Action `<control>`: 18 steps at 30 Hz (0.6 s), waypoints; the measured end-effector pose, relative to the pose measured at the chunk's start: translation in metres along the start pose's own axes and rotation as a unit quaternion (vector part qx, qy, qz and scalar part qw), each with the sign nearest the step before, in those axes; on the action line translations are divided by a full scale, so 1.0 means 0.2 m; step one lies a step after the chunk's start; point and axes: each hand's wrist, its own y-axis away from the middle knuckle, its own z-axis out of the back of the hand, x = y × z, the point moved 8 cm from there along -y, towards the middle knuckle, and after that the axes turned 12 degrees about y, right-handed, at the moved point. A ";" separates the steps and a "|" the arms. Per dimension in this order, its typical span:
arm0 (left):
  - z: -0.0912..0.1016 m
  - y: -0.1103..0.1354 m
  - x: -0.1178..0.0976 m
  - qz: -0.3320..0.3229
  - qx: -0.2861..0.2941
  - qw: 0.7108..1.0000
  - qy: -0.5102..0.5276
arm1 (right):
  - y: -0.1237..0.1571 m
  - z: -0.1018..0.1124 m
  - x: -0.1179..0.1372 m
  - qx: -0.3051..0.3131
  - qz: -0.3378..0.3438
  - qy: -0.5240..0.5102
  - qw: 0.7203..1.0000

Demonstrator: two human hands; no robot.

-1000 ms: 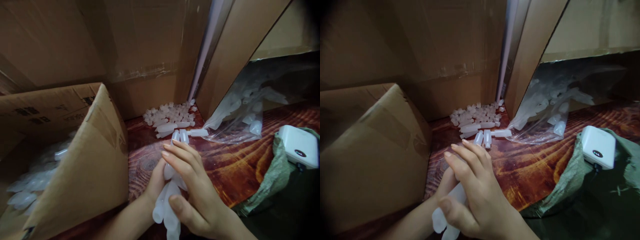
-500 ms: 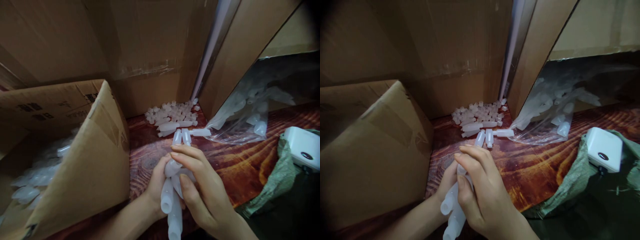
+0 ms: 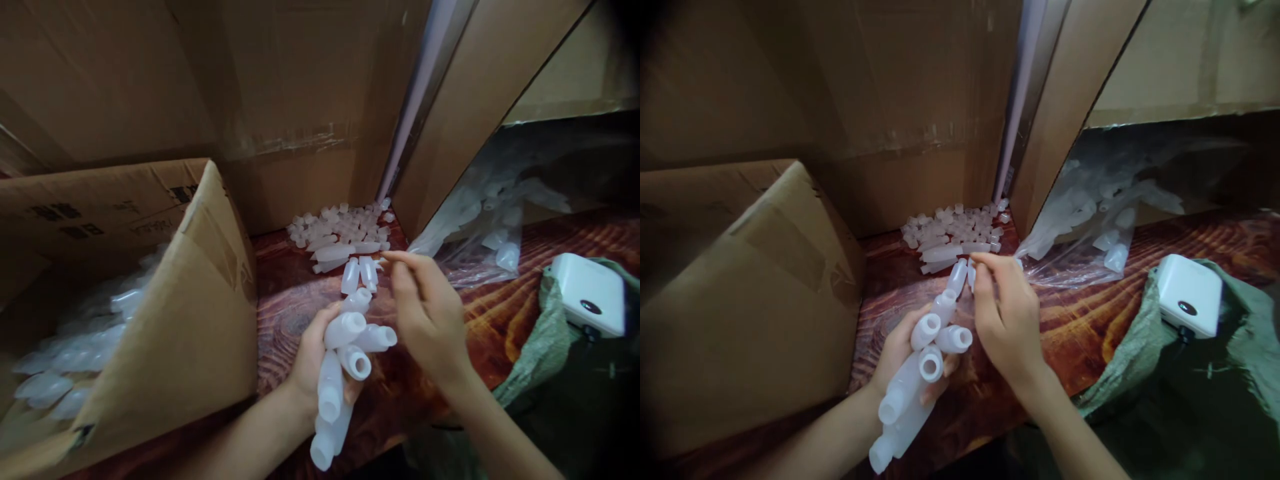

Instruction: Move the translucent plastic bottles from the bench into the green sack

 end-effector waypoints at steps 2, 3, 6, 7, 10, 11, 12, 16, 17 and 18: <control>0.00 -0.01 0.00 0.008 0.014 1.000 0.004 | -0.04 -0.10 -0.05 0.088 0.066 0.111 0.988; -0.01 -0.01 0.00 0.008 0.022 1.000 0.006 | -0.03 -0.16 -0.07 0.138 0.095 0.153 0.974; -0.03 0.00 -0.01 -0.006 0.039 0.999 0.011 | 0.01 -0.26 -0.14 0.199 0.128 0.236 0.943; -0.03 0.00 -0.02 -0.013 0.044 0.999 0.012 | 0.02 -0.28 -0.15 0.195 0.128 0.248 0.940; -0.04 0.00 -0.02 -0.030 0.056 0.998 0.015 | 0.03 -0.28 -0.16 0.168 0.124 0.251 0.945; -0.04 0.00 -0.03 -0.033 0.059 0.998 0.015 | 0.03 -0.27 -0.16 0.159 0.123 0.248 0.947; -0.04 0.00 -0.03 -0.033 0.062 0.997 0.017 | 0.03 -0.24 -0.15 0.148 0.121 0.247 0.950; -0.02 -0.01 -0.02 -0.014 0.055 0.998 0.034 | 0.06 0.11 -0.05 -0.019 0.075 0.224 0.972; -0.02 -0.01 -0.01 -0.006 0.054 0.998 0.039 | 0.10 0.23 -0.02 -0.077 0.053 0.217 0.972; -0.02 -0.01 -0.01 -0.004 0.055 0.997 0.046 | 0.15 0.32 0.00 -0.090 0.042 0.201 0.975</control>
